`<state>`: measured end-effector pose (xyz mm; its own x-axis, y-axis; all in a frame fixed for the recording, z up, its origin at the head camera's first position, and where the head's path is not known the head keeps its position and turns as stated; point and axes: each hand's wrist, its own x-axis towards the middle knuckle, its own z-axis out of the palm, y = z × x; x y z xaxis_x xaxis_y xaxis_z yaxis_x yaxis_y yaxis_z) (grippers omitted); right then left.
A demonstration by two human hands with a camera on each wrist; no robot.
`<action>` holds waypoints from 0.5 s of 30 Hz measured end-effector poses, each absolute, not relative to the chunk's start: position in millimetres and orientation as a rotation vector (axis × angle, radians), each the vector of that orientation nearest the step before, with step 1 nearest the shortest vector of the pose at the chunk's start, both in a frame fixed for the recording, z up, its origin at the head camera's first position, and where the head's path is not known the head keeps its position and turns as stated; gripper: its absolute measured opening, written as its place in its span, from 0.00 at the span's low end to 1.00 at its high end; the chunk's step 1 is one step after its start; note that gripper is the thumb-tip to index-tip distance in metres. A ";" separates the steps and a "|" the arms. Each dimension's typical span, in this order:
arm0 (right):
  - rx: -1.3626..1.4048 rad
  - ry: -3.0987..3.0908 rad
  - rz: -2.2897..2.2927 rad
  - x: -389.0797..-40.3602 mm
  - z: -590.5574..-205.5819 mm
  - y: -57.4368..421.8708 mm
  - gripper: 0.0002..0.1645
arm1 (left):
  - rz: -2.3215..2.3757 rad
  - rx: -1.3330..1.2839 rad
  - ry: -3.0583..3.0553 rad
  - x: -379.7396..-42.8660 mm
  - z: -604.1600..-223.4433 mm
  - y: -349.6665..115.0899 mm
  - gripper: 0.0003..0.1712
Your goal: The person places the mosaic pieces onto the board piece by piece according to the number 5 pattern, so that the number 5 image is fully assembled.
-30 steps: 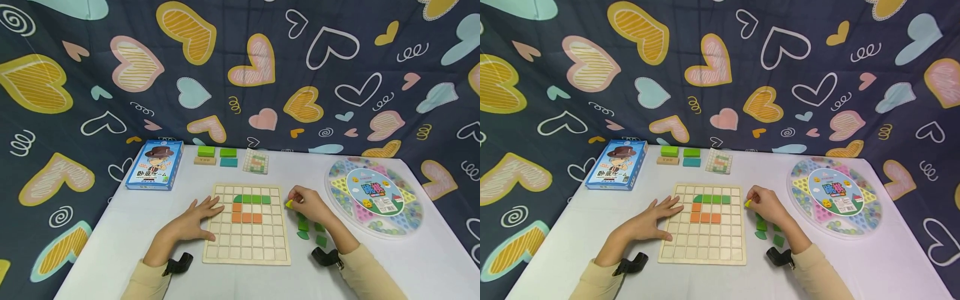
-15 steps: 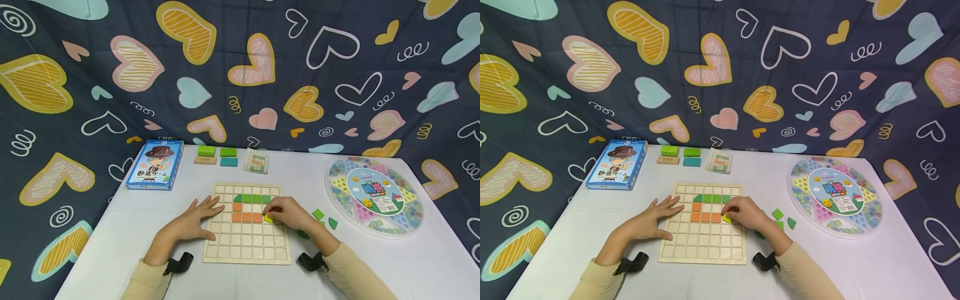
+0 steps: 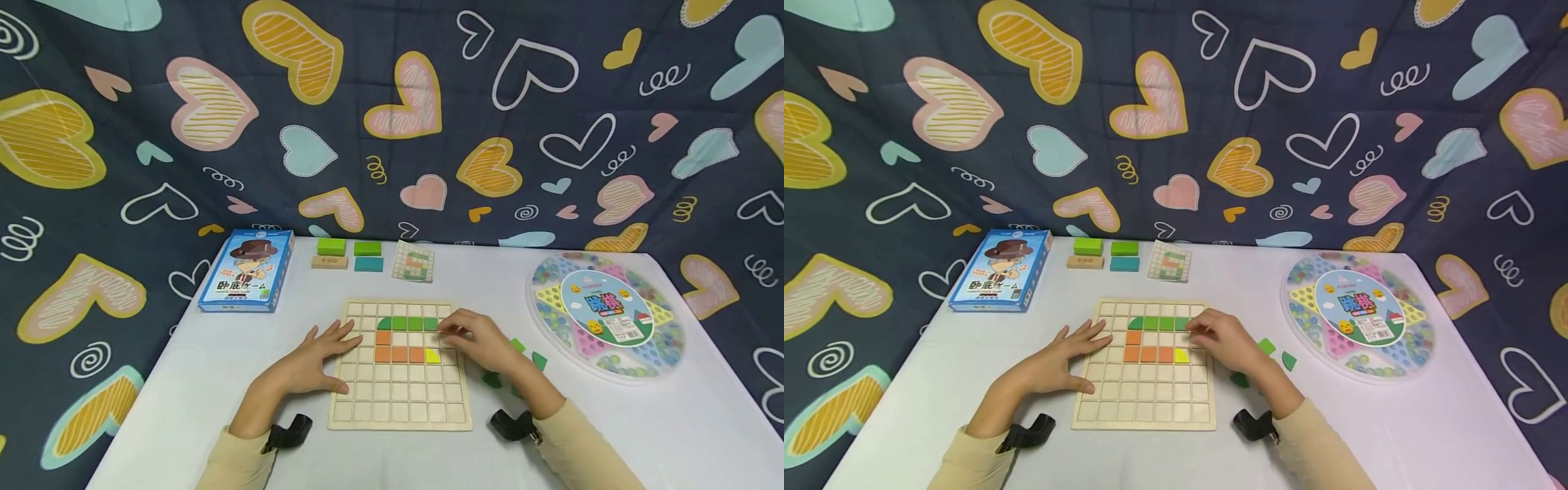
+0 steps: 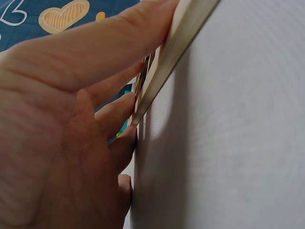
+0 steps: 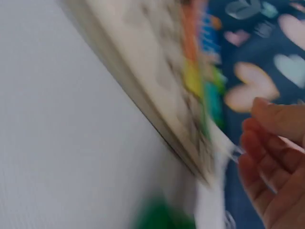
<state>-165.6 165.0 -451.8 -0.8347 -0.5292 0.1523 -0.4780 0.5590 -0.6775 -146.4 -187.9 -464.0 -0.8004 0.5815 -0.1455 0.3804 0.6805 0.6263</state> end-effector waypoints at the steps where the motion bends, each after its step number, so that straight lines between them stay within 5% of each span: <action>1: -0.848 2.748 -1.148 -164.9 -449.7 174.9 0.13 | 0.841 0.758 2.563 -145.6 -464.0 -188.3 0.52; 8: -0.602 2.887 -0.890 -154.5 -449.8 249.3 0.19 | 0.830 0.762 2.568 -143.9 -465.2 -190.4 0.52; 15: -0.614 2.910 -0.709 -155.2 -453.8 262.9 0.17 | 0.835 0.769 2.569 -145.4 -466.1 -190.4 0.52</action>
<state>-155.2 262.9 -453.8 -0.9159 -0.4011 0.0133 -0.3622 0.8120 -0.4576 -145.4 -190.4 -466.1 -0.7995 0.5840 -0.1407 0.3899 0.6826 0.6181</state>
